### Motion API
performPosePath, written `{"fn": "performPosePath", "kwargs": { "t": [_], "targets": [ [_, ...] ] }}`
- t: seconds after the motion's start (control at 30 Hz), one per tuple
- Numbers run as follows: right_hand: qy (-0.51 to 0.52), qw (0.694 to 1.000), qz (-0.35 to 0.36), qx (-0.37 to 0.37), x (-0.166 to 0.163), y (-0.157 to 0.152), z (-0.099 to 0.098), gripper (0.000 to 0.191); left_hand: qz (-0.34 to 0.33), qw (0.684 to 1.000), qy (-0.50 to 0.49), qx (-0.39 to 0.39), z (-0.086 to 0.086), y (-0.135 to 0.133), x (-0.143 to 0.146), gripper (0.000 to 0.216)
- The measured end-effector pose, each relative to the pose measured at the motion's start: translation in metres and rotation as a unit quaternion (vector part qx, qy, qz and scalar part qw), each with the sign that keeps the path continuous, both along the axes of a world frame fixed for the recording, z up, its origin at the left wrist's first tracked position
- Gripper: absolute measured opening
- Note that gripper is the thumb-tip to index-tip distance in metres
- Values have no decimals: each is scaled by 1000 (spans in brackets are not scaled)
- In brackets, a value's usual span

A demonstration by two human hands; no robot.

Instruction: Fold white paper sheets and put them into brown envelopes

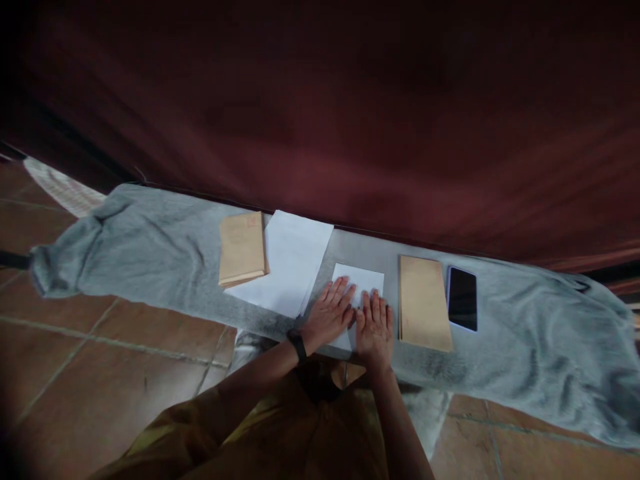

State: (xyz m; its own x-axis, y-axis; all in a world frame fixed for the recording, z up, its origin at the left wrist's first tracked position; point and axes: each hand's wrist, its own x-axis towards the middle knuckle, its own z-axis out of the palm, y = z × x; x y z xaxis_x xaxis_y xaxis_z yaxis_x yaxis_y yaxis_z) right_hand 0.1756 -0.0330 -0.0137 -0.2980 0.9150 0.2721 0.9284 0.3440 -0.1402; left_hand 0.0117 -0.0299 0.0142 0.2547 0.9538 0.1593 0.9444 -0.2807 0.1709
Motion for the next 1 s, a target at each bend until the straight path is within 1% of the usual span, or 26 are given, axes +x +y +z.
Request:
{"fn": "performPosePath", "kwargs": {
  "t": [0.17,0.27,0.33,0.43,0.53,0.6,0.7,0.83,0.93,1.0],
  "targets": [
    [-11,1000,-24,2,-5,3,0,54,65,998,-21,-2,-4,7,-9,60],
    [-12,999,-28,9,-7,3,0,55,106,994,-29,0,-3,13,-3,59],
    [-11,999,-27,14,-7,2,0,56,91,995,-38,5,-2,17,9,57],
    [-13,1000,-20,4,-7,0,2,64,34,998,-53,8,-3,26,31,54],
    [-22,1000,-17,-12,-8,-1,7,71,24,998,-58,4,-6,35,42,56],
    [-23,999,-18,-14,-9,-1,10,70,25,998,-52,3,-8,40,40,58],
    [-16,1000,-12,-7,-10,0,13,63,41,998,-39,6,-9,42,27,58],
    [-5,1000,-18,-1,-10,0,10,56,72,997,-23,9,-11,40,8,59],
    [2,999,-33,-12,-11,3,8,53,85,996,-14,7,-12,39,4,61],
    [10,999,-46,-22,-14,9,10,52,83,996,-6,7,-11,39,3,61]
  ]
}}
